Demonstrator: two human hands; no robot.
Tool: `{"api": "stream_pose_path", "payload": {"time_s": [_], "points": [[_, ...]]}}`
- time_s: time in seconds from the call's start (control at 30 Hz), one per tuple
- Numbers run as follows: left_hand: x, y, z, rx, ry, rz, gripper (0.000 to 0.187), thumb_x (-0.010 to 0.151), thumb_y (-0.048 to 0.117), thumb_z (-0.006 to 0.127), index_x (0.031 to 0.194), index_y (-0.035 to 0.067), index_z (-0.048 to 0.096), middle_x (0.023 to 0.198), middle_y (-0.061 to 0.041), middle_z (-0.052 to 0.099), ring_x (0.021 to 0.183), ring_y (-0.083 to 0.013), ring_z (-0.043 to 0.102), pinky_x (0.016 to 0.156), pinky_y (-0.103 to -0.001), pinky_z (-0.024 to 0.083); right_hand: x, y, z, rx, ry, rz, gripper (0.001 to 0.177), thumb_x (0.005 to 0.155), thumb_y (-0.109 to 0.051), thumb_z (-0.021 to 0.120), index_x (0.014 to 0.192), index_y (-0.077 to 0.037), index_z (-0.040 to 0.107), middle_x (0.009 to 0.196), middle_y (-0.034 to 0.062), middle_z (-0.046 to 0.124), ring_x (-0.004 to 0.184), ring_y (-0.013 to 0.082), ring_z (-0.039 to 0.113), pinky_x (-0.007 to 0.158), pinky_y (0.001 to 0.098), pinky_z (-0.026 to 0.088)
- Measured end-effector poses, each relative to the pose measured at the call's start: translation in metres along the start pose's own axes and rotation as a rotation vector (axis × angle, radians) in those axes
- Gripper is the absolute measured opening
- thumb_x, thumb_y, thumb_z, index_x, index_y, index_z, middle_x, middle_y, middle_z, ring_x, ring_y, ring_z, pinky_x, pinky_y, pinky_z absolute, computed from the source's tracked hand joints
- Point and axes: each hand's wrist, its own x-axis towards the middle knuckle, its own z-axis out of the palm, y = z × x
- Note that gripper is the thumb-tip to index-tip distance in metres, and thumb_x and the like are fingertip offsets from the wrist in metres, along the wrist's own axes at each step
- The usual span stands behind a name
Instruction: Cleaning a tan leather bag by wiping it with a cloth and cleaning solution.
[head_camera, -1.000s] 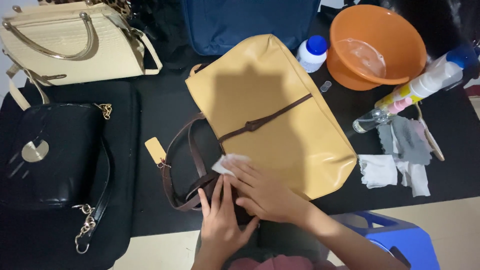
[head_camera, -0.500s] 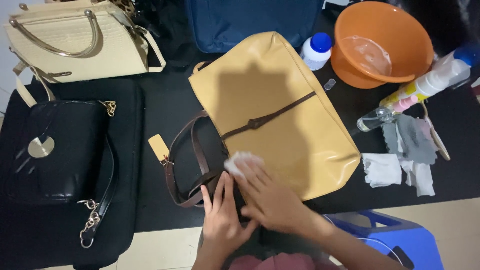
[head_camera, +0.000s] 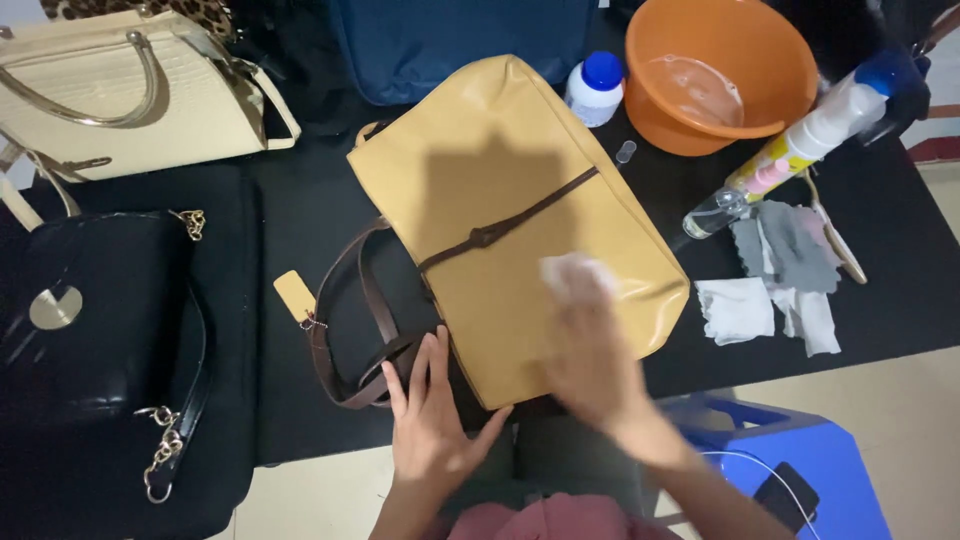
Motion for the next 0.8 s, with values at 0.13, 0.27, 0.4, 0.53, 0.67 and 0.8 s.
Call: {"api": "stream_pose_path", "payload": {"time_s": [0.13,0.27,0.4,0.53,0.67,0.8], "points": [[0.000,-0.004,0.001,-0.069,-0.082,-0.037,0.124,0.072,0.047,0.084,0.163,0.001,0.013,0.167,-0.013,0.032,0.156,-0.0269,0.023,0.122,-0.068,-0.003,-0.018,-0.008,0.058,-1.468,-0.017,-0.582,0.093,0.100,-0.069,0.023,0.162,0.000,0.022,0.169,0.0249,0.021,0.157,0.0473,0.019,0.127,0.0572,0.016],[-0.001,-0.004,0.002,-0.068,-0.061,-0.011,0.119,0.073,0.049,0.076,0.162,-0.001,0.014,0.168,-0.012,0.030,0.157,-0.0267,0.023,0.122,-0.068,0.001,-0.052,0.000,0.037,-1.369,-0.211,-0.604,0.080,0.104,-0.060,0.037,0.158,-0.002,0.035,0.168,0.0211,0.029,0.156,0.0389,0.027,0.124,0.0510,0.026],[0.001,0.000,0.002,-0.025,-0.026,-0.052,0.121,0.080,0.062,0.079,0.162,0.000,0.016,0.166,-0.010,0.035,0.156,-0.0243,0.026,0.122,-0.068,0.003,-0.063,-0.011,-0.023,-1.349,-0.139,-0.569,0.066,0.098,-0.036,0.060,0.159,-0.018,0.040,0.165,0.0122,0.037,0.153,0.0375,0.034,0.116,0.0492,0.042],[0.003,0.003,-0.003,-0.011,-0.016,-0.049,0.119,0.081,0.061,0.080,0.162,0.000,0.020,0.163,-0.014,0.039,0.154,-0.0268,0.031,0.122,-0.067,0.005,-0.033,-0.033,-0.030,-1.406,-0.042,-0.401,0.058,0.095,-0.022,0.056,0.151,-0.011,0.047,0.163,0.0147,0.038,0.148,0.0394,0.039,0.110,0.0503,0.042],[0.001,0.001,0.000,-0.008,0.011,-0.020,0.120,0.080,0.062,0.080,0.161,-0.002,0.020,0.163,-0.015,0.038,0.153,-0.0284,0.032,0.123,-0.067,0.007,-0.006,-0.012,0.011,-1.672,0.029,-0.619,0.079,0.093,-0.046,0.051,0.156,0.000,0.038,0.166,0.0248,0.030,0.154,0.0451,0.026,0.127,0.0558,0.018],[0.002,0.002,-0.007,-0.144,-0.051,-0.041,0.111,0.070,0.031,0.073,0.162,0.001,0.020,0.167,-0.013,0.034,0.155,-0.0292,0.026,0.122,-0.068,-0.002,-0.017,-0.013,0.056,-1.596,-0.086,-0.598,0.092,0.099,-0.075,0.021,0.165,-0.011,0.024,0.169,0.0284,0.018,0.156,0.0476,0.017,0.126,0.0548,0.015]]}}
